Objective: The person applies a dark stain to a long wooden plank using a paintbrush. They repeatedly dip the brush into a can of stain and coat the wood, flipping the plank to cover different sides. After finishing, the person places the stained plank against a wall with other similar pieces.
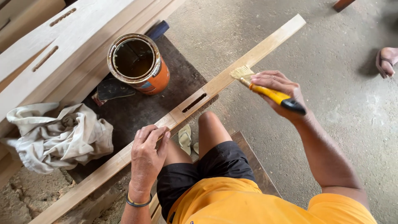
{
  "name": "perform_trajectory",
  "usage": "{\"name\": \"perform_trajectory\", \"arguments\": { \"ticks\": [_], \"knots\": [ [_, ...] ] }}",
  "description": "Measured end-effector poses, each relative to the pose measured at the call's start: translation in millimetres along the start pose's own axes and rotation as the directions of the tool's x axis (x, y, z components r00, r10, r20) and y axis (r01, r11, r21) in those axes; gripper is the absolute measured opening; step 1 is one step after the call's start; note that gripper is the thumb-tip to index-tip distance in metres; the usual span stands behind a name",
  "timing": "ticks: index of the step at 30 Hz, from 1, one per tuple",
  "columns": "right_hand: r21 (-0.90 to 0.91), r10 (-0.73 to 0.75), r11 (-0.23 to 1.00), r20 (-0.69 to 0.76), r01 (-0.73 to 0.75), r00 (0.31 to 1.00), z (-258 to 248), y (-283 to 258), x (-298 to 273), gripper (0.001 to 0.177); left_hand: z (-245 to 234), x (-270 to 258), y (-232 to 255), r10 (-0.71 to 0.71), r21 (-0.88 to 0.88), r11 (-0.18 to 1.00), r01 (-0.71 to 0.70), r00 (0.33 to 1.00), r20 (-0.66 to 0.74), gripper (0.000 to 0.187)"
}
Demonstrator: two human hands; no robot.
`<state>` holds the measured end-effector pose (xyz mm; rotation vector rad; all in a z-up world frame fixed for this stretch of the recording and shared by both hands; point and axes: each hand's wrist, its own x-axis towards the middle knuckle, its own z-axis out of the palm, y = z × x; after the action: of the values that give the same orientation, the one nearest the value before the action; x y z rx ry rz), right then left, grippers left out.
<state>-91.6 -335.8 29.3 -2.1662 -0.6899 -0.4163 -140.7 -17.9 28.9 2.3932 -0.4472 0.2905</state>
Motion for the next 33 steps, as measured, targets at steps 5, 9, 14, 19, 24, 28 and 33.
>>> {"name": "perform_trajectory", "arguments": {
  "ticks": [5,9,14,19,24,28,33],
  "knots": [
    [-0.125,0.134,0.982,-0.066,-0.141,0.989,-30,56,-9,0.021,2,1,0,0.014,0.037,0.999,-0.013,1.0,-0.014,0.011],
    [-0.262,0.231,0.934,-0.08,-0.244,0.97,-64,103,-9,0.021,2,1,1,-0.004,0.046,0.999,0.004,1.0,-0.008,0.011],
    [-0.571,0.068,0.806,-0.166,-0.152,0.984,-101,163,-9,0.024,2,1,3,-0.017,0.053,0.998,0.017,1.0,0.002,0.012],
    [-0.253,0.125,0.955,-0.122,-0.153,0.985,-67,83,16,0.017,2,2,5,-0.016,0.063,0.998,0.016,1.0,0.0,0.013],
    [-0.218,0.214,0.948,-0.095,-0.23,0.972,-65,120,-1,0.023,3,2,3,-0.016,0.066,0.998,0.016,1.0,-0.003,0.013],
    [-0.113,0.342,0.921,-0.221,-0.372,0.913,-84,165,-6,0.02,3,2,1,-0.004,0.064,0.998,0.005,1.0,-0.009,0.013],
    [-0.266,0.226,0.915,-0.285,-0.303,0.932,-87,149,7,0.02,3,2,1,0.003,0.063,0.998,-0.002,1.0,-0.017,0.013]
  ]
}}
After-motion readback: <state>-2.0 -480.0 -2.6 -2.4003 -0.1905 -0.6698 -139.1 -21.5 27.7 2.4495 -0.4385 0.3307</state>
